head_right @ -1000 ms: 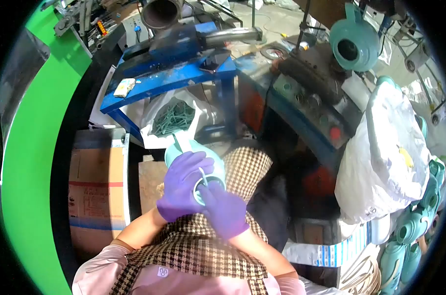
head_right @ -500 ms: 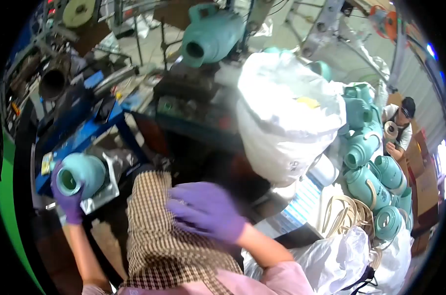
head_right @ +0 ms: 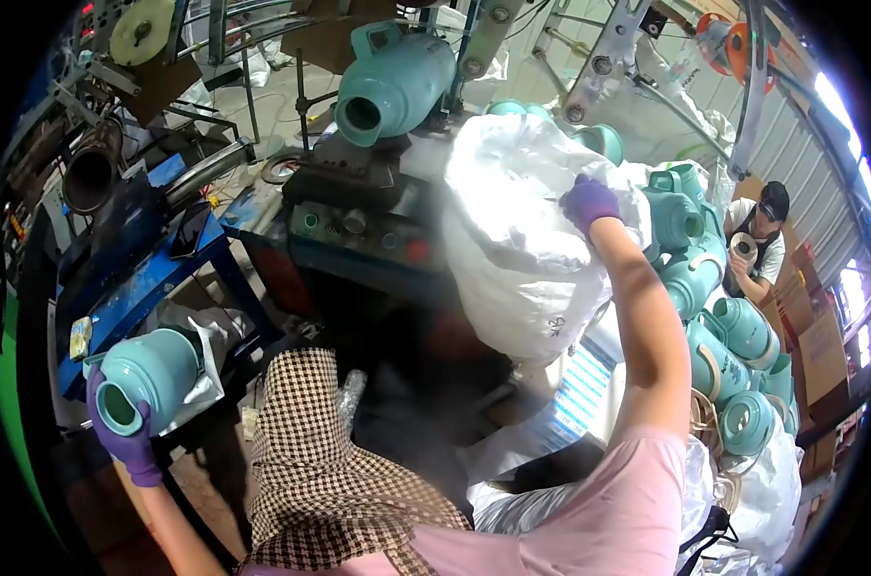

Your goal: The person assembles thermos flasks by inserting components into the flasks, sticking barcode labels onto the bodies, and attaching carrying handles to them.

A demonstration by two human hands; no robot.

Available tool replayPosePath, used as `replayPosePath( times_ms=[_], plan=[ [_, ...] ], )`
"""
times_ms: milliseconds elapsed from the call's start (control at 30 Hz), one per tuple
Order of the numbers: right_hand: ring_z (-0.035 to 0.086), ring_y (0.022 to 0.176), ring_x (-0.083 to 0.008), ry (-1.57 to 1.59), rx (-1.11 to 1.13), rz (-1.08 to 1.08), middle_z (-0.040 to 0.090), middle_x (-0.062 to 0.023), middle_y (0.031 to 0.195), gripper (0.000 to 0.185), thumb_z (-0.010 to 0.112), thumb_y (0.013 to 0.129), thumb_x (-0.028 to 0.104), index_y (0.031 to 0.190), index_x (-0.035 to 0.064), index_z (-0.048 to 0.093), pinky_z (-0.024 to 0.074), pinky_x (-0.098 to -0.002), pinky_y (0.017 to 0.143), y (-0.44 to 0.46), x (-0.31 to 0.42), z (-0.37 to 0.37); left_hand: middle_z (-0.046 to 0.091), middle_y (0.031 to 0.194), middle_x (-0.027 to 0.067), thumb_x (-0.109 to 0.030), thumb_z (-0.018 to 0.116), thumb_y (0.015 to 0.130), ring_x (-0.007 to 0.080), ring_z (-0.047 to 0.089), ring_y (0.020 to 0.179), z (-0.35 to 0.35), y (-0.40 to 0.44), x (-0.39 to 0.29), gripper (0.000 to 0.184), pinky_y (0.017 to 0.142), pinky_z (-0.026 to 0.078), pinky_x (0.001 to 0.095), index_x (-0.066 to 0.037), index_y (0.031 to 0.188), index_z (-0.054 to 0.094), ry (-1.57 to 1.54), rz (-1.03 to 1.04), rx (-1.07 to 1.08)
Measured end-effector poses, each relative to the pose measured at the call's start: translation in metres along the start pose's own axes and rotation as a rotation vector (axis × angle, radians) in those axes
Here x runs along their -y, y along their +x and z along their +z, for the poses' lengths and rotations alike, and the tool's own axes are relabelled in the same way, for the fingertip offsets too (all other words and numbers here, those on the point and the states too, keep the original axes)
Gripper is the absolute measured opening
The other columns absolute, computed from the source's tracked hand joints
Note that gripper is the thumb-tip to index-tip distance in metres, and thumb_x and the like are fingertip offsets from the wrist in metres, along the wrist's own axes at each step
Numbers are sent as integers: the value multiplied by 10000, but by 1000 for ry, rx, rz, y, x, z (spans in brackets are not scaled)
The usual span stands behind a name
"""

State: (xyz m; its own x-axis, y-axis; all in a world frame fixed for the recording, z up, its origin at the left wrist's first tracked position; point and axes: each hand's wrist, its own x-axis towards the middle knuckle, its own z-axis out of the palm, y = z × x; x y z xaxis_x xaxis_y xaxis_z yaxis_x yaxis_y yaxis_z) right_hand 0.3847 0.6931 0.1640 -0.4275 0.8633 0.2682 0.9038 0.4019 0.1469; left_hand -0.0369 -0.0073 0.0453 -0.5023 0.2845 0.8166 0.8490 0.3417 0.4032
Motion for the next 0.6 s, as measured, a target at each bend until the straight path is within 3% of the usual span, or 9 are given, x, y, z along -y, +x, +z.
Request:
replayPosePath(
  times_ms=[133,200,300,367,467,500,533,567,600],
  plan=[
    [665,1018,-403,219,-287,-210,682,-172,1053,146,791,760,183,851,84,733,526,-492,878,-11,-21,-20,547,1451,200,-341,865,711,379,515,1347,-8,-27,-41,772,1150,378,486,-20,1343,559,-56,-24,68],
    [659,937,-365,292,-544,-391,661,-138,992,131,826,747,96,824,59,728,512,-453,812,-54,10,-65,571,1419,187,-379,900,676,369,533,1321,-14,-40,-60,826,1151,378,493,-18,1341,568,-19,-50,193],
    [647,832,-254,485,-768,-554,665,-133,963,110,781,868,57,941,10,713,511,-351,764,-143,103,-102,597,1363,171,-383,936,650,357,568,1274,-4,-49,-82,784,1111,427,478,-38,1275,614,-146,-89,293],
    [639,822,-133,1211,-378,-278,708,-37,1003,348,714,913,3,1260,-4,699,513,-252,827,-214,171,-81,624,1318,151,-333,978,576,333,580,1251,5,-59,-89,831,1099,448,475,-32,1263,620,-135,-71,345],
    [677,947,-153,1612,60,-248,713,-77,1123,428,736,847,28,1273,-2,697,535,-278,898,-309,260,-31,640,1293,141,-282,974,586,340,582,1245,16,-49,-101,760,1097,436,479,-40,1227,644,-107,-29,291],
    [685,970,-166,1739,428,-285,715,-79,1129,374,739,853,25,1225,-7,714,546,-286,888,-325,287,-24,642,1289,142,-276,970,594,346,583,1243,20,-47,-101,737,1102,427,480,-46,1217,650,-125,-17,287],
    [679,968,-151,1754,854,-54,717,-67,1108,342,749,877,50,1214,-1,722,556,-276,844,-344,316,-23,646,1285,143,-281,969,596,349,585,1241,21,-42,-101,725,1108,420,481,-51,1208,655,-158,-19,318],
    [713,889,-147,1719,796,-353,731,-97,1100,348,750,879,28,1214,-50,696,568,-248,775,-362,339,19,649,1281,144,-286,967,598,353,587,1239,22,-38,-102,713,1115,412,482,-56,1199,660,-196,-20,352],
    [713,897,-142,1653,848,-470,749,-124,1080,374,779,887,69,1235,-36,693,574,-267,760,-374,352,18,659,1275,142,-292,961,609,355,594,1235,23,-38,-102,684,1107,416,483,-62,1183,670,-190,-41,370]
  ],
)
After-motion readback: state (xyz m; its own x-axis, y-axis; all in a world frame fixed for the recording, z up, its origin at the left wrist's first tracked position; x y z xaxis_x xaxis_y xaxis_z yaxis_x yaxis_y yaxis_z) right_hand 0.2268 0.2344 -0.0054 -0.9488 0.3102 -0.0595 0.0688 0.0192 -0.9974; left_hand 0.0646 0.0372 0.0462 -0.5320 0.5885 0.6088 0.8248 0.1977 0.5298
